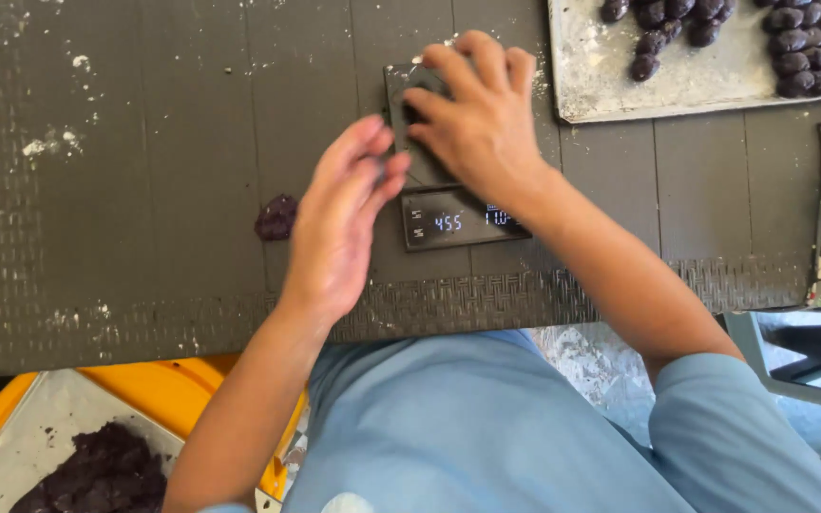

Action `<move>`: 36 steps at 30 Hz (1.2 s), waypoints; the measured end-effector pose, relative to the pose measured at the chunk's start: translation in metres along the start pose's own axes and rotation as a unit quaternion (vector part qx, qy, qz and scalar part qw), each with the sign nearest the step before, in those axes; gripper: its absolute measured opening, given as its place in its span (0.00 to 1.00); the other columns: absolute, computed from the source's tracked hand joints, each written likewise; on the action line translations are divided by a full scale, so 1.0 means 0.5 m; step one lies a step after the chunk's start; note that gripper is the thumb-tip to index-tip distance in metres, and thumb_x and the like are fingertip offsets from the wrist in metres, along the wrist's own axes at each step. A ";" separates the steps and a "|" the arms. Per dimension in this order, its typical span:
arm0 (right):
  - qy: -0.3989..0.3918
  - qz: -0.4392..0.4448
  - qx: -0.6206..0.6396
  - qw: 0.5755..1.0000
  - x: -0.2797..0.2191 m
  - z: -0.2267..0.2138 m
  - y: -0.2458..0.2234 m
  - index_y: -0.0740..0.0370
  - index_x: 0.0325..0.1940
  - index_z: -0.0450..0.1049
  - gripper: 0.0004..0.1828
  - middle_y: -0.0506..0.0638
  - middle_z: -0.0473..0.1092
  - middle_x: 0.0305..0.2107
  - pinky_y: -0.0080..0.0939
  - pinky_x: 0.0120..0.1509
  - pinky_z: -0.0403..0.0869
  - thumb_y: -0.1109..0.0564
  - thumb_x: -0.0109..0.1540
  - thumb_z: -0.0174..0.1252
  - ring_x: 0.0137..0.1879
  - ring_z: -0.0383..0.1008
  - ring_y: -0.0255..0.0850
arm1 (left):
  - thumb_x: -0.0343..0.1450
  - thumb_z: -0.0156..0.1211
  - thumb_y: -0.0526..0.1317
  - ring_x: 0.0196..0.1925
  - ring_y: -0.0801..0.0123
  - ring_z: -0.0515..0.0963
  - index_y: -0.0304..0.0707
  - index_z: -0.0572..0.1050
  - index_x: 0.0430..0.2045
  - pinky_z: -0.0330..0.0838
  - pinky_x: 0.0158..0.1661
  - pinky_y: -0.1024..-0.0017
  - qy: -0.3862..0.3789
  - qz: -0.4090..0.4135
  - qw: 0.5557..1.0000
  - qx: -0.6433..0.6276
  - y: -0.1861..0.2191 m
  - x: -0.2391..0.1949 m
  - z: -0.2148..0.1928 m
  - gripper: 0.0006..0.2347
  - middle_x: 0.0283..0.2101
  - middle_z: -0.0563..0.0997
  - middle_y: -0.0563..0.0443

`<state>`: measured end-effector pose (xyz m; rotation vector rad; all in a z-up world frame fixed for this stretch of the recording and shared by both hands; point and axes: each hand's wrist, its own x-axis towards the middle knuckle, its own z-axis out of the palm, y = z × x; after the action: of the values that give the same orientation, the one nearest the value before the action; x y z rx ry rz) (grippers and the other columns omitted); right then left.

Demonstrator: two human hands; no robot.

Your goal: The person rolls dark dough into small balls by hand, weighs each one on a digital scale, and places the finished balls onto a metal tray. The person then arranges the balls in neat rows on the tray.

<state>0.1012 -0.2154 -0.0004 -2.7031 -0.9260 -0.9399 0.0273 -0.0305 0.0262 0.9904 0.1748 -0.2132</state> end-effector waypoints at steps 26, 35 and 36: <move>-0.012 0.110 0.390 0.914 0.058 0.078 -0.257 0.58 0.39 0.63 0.12 0.47 0.65 0.30 0.45 0.42 0.65 0.68 0.54 0.50 0.38 0.64 0.46 | 0.74 0.56 0.28 0.35 0.66 0.74 0.33 0.73 0.39 0.69 0.40 0.73 0.072 0.320 0.801 0.501 0.094 -0.066 -0.157 0.03 0.37 0.75 0.49; -0.076 0.060 0.300 0.949 0.066 0.070 -0.298 0.54 0.38 0.77 0.20 0.44 0.64 0.54 0.53 0.44 0.61 0.39 0.64 0.48 0.53 0.62 0.47 | 0.73 0.51 0.38 0.40 0.58 0.68 0.31 0.67 0.45 0.61 0.43 0.65 0.096 0.078 0.976 -0.177 0.094 -0.124 -0.264 0.10 0.39 0.69 0.44; -0.103 0.091 0.376 0.916 0.083 0.053 -0.280 0.53 0.38 0.80 0.30 0.48 0.62 0.57 0.57 0.44 0.63 0.34 0.65 0.38 0.56 0.62 0.50 | 0.73 0.49 0.37 0.57 0.40 0.75 0.25 0.64 0.61 0.69 0.61 0.52 0.081 0.060 0.968 -0.230 0.090 -0.133 -0.263 0.21 0.57 0.74 0.30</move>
<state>0.0576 -0.0740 -0.0067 -2.1722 -0.8209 -0.1816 -0.0318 0.1104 0.0079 0.5525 0.2984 0.0232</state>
